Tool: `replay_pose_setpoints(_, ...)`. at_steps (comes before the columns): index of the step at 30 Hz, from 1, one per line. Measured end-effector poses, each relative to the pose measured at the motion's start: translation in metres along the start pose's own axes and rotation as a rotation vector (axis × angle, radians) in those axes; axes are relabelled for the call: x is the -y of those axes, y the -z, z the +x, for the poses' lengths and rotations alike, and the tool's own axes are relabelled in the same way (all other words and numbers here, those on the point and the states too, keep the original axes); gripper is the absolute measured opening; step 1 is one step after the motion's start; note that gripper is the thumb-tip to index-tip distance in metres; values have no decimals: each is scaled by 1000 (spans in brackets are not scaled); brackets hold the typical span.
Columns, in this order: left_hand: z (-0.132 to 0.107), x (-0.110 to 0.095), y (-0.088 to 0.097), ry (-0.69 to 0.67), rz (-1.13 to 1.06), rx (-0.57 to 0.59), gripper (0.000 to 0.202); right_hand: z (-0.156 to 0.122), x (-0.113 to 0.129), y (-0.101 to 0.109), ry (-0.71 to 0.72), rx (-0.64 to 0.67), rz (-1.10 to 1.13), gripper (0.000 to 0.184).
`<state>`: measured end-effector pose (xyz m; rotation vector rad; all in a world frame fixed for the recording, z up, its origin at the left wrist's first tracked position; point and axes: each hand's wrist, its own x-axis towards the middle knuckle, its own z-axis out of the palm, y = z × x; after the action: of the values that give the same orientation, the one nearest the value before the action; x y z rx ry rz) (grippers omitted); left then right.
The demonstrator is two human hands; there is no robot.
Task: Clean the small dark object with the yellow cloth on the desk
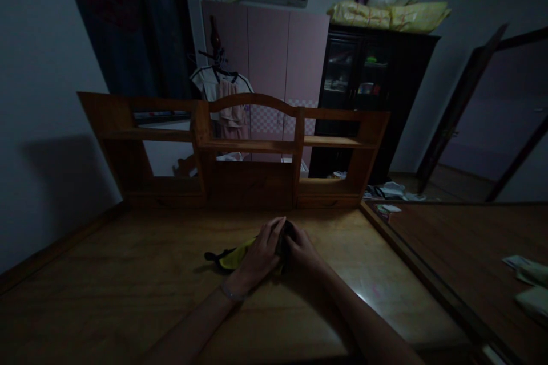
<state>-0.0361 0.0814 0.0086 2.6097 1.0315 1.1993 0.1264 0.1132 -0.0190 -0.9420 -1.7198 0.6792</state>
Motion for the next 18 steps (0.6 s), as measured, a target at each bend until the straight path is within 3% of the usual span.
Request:
replay_pose_setpoints(6,-1,3,-1,-9,18,1,91,-1,-2,-1,-6,2,59,39)
replay_pose_setpoints(18,-1,2,0,53,-47,-13,90,-2,16,5,-69,-63,-74,24)
